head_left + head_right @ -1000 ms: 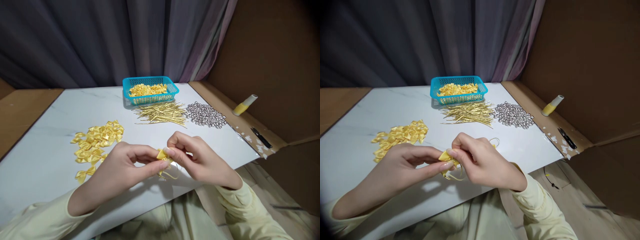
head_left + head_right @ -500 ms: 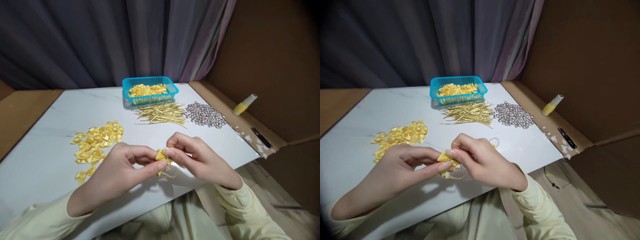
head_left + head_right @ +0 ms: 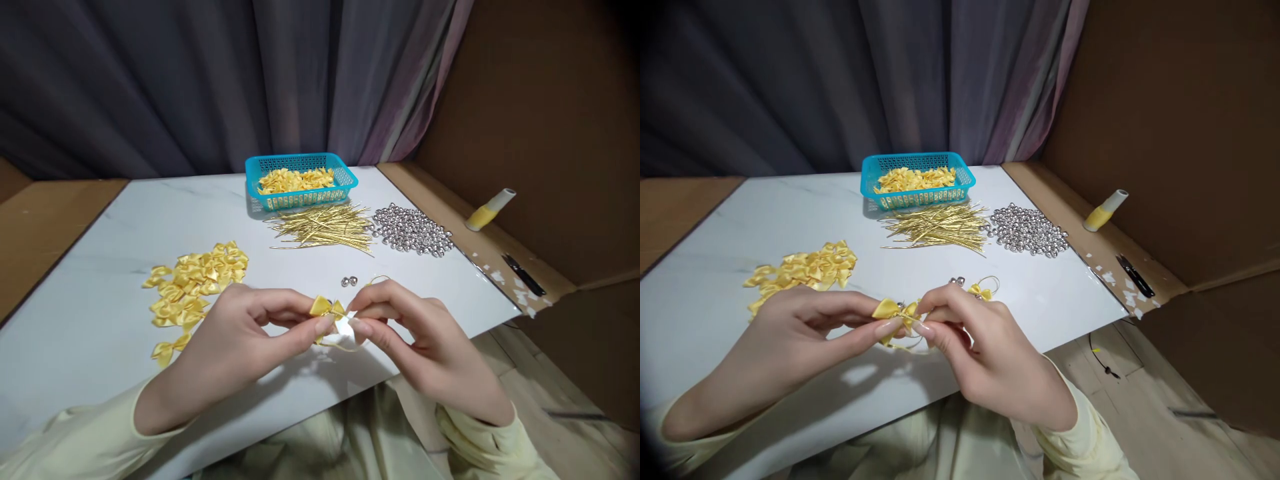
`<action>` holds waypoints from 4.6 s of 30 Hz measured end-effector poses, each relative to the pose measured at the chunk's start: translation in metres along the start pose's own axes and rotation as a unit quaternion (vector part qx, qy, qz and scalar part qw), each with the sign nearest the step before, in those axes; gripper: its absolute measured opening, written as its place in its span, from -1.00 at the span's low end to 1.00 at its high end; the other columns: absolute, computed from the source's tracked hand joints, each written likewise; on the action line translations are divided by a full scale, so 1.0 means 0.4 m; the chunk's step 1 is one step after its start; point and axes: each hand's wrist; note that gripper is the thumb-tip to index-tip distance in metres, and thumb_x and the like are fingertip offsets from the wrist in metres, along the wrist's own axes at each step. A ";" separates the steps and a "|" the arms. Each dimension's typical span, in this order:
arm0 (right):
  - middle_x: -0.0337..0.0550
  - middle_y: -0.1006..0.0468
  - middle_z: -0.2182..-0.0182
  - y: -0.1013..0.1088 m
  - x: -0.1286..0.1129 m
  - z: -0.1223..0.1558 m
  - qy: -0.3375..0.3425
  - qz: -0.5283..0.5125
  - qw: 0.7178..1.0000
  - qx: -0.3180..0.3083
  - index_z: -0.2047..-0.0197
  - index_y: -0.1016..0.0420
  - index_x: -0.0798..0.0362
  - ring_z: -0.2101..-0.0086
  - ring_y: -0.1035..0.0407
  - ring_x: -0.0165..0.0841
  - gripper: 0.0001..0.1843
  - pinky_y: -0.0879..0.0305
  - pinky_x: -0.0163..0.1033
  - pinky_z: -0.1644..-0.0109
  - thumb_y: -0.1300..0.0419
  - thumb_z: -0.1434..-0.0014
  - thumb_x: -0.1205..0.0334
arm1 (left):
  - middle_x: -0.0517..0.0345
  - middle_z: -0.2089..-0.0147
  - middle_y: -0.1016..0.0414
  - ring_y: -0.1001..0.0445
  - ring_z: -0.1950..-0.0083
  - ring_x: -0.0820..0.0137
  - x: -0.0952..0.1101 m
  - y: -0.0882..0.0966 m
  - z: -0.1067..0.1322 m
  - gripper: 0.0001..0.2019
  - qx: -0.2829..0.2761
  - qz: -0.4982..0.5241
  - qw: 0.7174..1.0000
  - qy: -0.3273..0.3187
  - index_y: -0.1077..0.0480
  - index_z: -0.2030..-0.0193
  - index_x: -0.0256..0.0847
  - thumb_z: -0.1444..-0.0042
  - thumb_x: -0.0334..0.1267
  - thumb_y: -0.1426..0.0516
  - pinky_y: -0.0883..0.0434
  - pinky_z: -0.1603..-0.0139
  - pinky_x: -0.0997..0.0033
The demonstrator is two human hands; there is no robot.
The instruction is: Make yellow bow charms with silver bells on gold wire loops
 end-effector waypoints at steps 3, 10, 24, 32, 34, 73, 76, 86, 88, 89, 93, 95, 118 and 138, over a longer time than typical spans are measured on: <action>-0.21 -0.53 0.32 0.002 -0.008 0.011 0.028 0.036 0.999 0.017 0.12 -0.31 0.02 0.35 -0.45 -0.44 -0.89 -0.29 -0.36 0.32 -0.08 -0.31 0.40 | 0.36 0.52 -0.58 -0.47 0.49 0.57 -0.002 -0.002 -0.001 -0.89 0.003 -0.011 1.000 -0.005 -0.56 0.46 -0.13 -0.07 -0.25 -0.25 -0.34 0.48 0.73; -0.19 -0.51 0.24 0.024 -0.018 0.004 0.105 0.102 0.989 -0.033 0.03 -0.24 -0.01 0.28 -0.38 -0.39 -0.67 -0.30 -0.30 0.21 -0.02 -0.23 0.57 | 0.31 0.52 -0.60 -0.46 0.53 0.56 -0.008 -0.007 0.000 -0.89 -0.048 0.017 0.999 0.005 -0.58 0.43 -0.17 -0.07 -0.28 -0.23 -0.33 0.51 0.71; -0.17 -0.48 0.25 0.016 0.001 -0.059 0.125 0.088 0.984 -0.093 0.09 -0.18 0.00 0.29 -0.44 -0.40 -0.55 -0.42 -0.32 0.20 0.06 -0.04 0.66 | 0.24 0.56 -0.55 -0.38 0.58 0.56 -0.015 -0.004 0.011 -0.84 -0.114 -0.050 0.990 -0.068 -0.56 0.43 -0.24 -0.12 -0.31 -0.18 -0.28 0.52 0.66; -0.22 -0.49 0.29 0.013 0.015 -0.068 0.149 0.078 0.982 -0.090 0.14 -0.24 0.02 0.34 -0.41 -0.45 -0.62 -0.35 -0.40 0.27 -0.02 -0.05 0.64 | 0.22 0.47 -0.61 -0.49 0.49 0.53 -0.009 -0.007 0.018 -0.84 -0.133 -0.061 0.987 -0.068 -0.56 0.38 -0.24 -0.16 -0.30 -0.17 -0.35 0.41 0.66; -0.23 -0.49 0.29 0.010 0.017 -0.072 0.150 0.066 0.982 -0.091 0.14 -0.25 0.02 0.34 -0.42 -0.46 -0.64 -0.34 -0.41 0.28 -0.03 -0.07 0.63 | 0.21 0.46 -0.61 -0.50 0.48 0.52 -0.008 -0.008 0.017 -0.83 -0.135 -0.061 0.986 -0.075 -0.56 0.39 -0.25 -0.16 -0.28 -0.17 -0.36 0.38 0.65; -0.25 -0.53 0.34 -0.107 -0.016 0.069 -0.021 -0.099 0.985 0.139 0.16 -0.44 -0.09 0.58 -0.33 -0.53 -0.77 -0.27 -0.41 0.58 -0.26 -0.16 0.41 | 0.49 0.46 -0.62 -0.52 0.50 0.63 -0.008 -0.025 0.026 -0.80 0.143 0.064 0.980 -0.126 -0.56 0.40 -0.02 0.08 -0.48 -0.30 -0.39 0.45 0.82; -0.32 -0.53 0.40 -0.149 -0.005 0.063 -0.049 -0.270 0.948 0.164 0.19 -0.42 -0.09 0.65 -0.34 -0.59 -0.79 -0.26 -0.47 0.62 -0.28 -0.16 0.39 | 0.50 0.53 -0.57 -0.46 0.55 0.66 0.003 -0.041 0.024 -0.83 0.183 0.116 0.973 -0.076 -0.54 0.50 -0.04 0.09 -0.45 -0.30 -0.34 0.51 0.85; -0.27 -0.59 0.46 -0.211 0.034 0.031 -0.109 -0.562 0.809 0.135 0.26 -0.39 0.04 0.43 -0.50 -0.48 -0.77 -0.43 -0.39 0.30 -0.37 -0.07 0.34 | 0.33 0.49 -0.61 -0.55 0.53 0.52 -0.001 -0.043 0.030 -0.93 0.115 0.293 0.948 0.051 -0.53 0.42 -0.11 -0.06 -0.34 -0.26 -0.49 0.49 0.71; -0.23 -0.60 0.45 -0.209 0.040 0.023 -0.134 -0.581 0.794 0.116 0.25 -0.37 0.06 0.47 -0.46 -0.50 -0.73 -0.39 -0.43 0.36 -0.38 -0.05 0.30 | 0.33 0.55 -0.57 -0.51 0.59 0.52 -0.009 -0.042 0.030 -0.91 0.097 0.301 0.947 0.052 -0.50 0.43 -0.15 -0.09 -0.29 -0.25 -0.48 0.54 0.68; -0.22 -0.59 0.46 -0.208 0.043 0.019 -0.148 -0.588 0.789 0.104 0.25 -0.37 0.06 0.48 -0.45 -0.49 -0.71 -0.37 -0.43 0.38 -0.39 -0.02 0.28 | 0.33 0.56 -0.56 -0.51 0.60 0.52 -0.013 -0.042 0.031 -0.89 0.099 0.299 0.948 0.052 -0.48 0.44 -0.16 -0.10 -0.29 -0.25 -0.49 0.54 0.67; -0.26 -0.45 0.50 -0.211 0.052 0.007 -0.170 -0.597 0.780 0.078 0.33 -0.37 0.05 0.44 -0.37 -0.43 -0.68 -0.37 -0.35 0.31 -0.43 0.09 0.25 | 0.30 0.52 -0.59 -0.55 0.54 0.50 -0.016 -0.042 0.031 -0.92 0.104 0.274 0.955 0.032 -0.48 0.41 -0.19 -0.10 -0.32 -0.25 -0.50 0.52 0.69; -0.27 -0.40 0.47 -0.217 0.058 0.001 -0.165 -0.598 0.780 0.078 0.33 -0.39 0.05 0.43 -0.34 -0.42 -0.69 -0.37 -0.32 0.25 -0.43 0.11 0.27 | 0.29 0.49 -0.61 -0.57 0.51 0.50 -0.013 -0.041 0.030 -0.94 0.098 0.271 0.957 0.031 -0.49 0.39 -0.19 -0.10 -0.33 -0.25 -0.51 0.49 0.71; -0.28 -0.47 0.40 -0.153 0.107 0.000 -0.143 -0.469 0.870 0.047 0.17 -0.38 0.00 0.39 -0.37 -0.42 -0.68 -0.32 -0.29 0.23 -0.37 -0.02 0.24 | 0.29 0.47 -0.63 -0.58 0.45 0.55 -0.016 -0.045 0.007 -0.91 -0.020 0.274 0.959 0.065 -0.54 0.35 -0.19 -0.16 -0.30 -0.22 -0.43 0.44 0.80; -0.28 -0.31 0.50 0.039 0.017 -0.075 0.116 0.086 0.982 -0.120 0.42 -0.23 0.04 0.47 -0.24 -0.47 -0.73 -0.16 -0.35 0.37 -0.01 -0.37 0.26 | 0.21 0.51 -0.64 -0.61 0.47 0.40 -0.010 -0.040 0.013 -0.89 -0.126 0.259 0.955 0.063 -0.55 0.32 -0.16 -0.15 -0.33 -0.17 -0.54 0.39 0.57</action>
Point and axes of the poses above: each hand's wrist, its own z-axis away from the middle knuckle, its own y-axis out of the back of the hand, x = y × z
